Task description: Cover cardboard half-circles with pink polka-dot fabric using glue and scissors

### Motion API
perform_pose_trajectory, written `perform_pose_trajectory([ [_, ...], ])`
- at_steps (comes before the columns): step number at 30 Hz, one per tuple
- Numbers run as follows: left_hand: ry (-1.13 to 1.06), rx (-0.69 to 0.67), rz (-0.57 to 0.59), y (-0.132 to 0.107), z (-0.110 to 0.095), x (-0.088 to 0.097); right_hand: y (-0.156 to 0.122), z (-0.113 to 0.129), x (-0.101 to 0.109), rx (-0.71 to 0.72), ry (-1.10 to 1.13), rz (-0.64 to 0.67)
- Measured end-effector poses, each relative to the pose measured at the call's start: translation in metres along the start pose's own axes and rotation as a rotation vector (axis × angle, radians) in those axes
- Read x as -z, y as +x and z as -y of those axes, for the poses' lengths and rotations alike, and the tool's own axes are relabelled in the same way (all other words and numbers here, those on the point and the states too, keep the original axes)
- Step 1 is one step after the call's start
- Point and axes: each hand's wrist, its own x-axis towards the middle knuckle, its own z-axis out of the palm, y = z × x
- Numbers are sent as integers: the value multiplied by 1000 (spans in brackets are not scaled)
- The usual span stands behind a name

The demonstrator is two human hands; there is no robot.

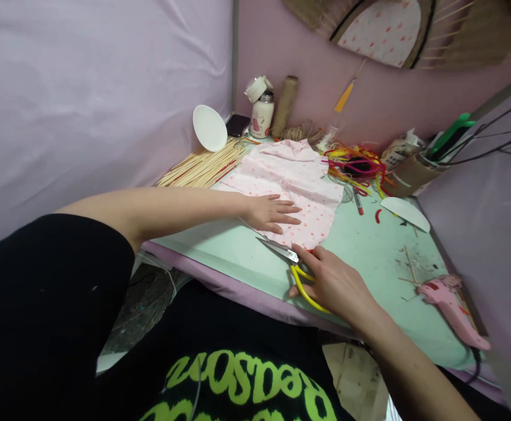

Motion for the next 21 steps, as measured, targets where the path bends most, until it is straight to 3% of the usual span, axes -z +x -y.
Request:
perform_pose_trajectory([
  [13, 29, 31, 79, 2, -3, 4, 3, 2, -1, 1, 4, -27],
  [21, -1, 41, 60, 2, -2, 3, 16, 6, 1, 12, 27, -24],
])
